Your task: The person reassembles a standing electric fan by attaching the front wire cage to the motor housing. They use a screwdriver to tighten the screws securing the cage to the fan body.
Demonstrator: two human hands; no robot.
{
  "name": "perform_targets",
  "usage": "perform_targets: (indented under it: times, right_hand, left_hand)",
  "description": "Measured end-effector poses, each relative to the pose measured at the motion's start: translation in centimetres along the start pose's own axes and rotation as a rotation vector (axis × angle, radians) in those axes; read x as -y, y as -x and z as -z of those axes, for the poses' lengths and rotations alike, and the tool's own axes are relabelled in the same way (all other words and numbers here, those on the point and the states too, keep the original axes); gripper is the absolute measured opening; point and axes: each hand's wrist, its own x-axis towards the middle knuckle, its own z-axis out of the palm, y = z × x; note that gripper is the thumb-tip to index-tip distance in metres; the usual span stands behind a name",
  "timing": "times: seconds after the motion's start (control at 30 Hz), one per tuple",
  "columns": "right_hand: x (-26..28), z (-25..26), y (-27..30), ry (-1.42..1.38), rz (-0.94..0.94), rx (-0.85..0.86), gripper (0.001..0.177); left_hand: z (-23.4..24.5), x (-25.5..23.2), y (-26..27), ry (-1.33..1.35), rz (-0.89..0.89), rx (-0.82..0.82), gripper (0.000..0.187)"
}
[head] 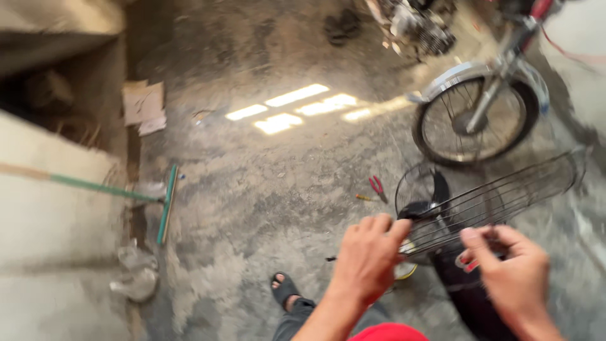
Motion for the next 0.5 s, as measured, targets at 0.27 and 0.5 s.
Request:
perform_targets:
  times: [0.27, 0.5]
  right_hand:
    - [1.5, -4.7, 2.9, -0.286, -0.173, -0.306, 0.016]
    - [4.5, -9.0, 2.8, -0.357, -0.222, -0.553, 0.016]
  left_hand:
    - [2.1, 4.7, -2.5, 0.061, -0.296, 0.221, 0.044]
    - [3.0, 8.1, -7.7, 0.171, -0.481, 0.380, 0.046]
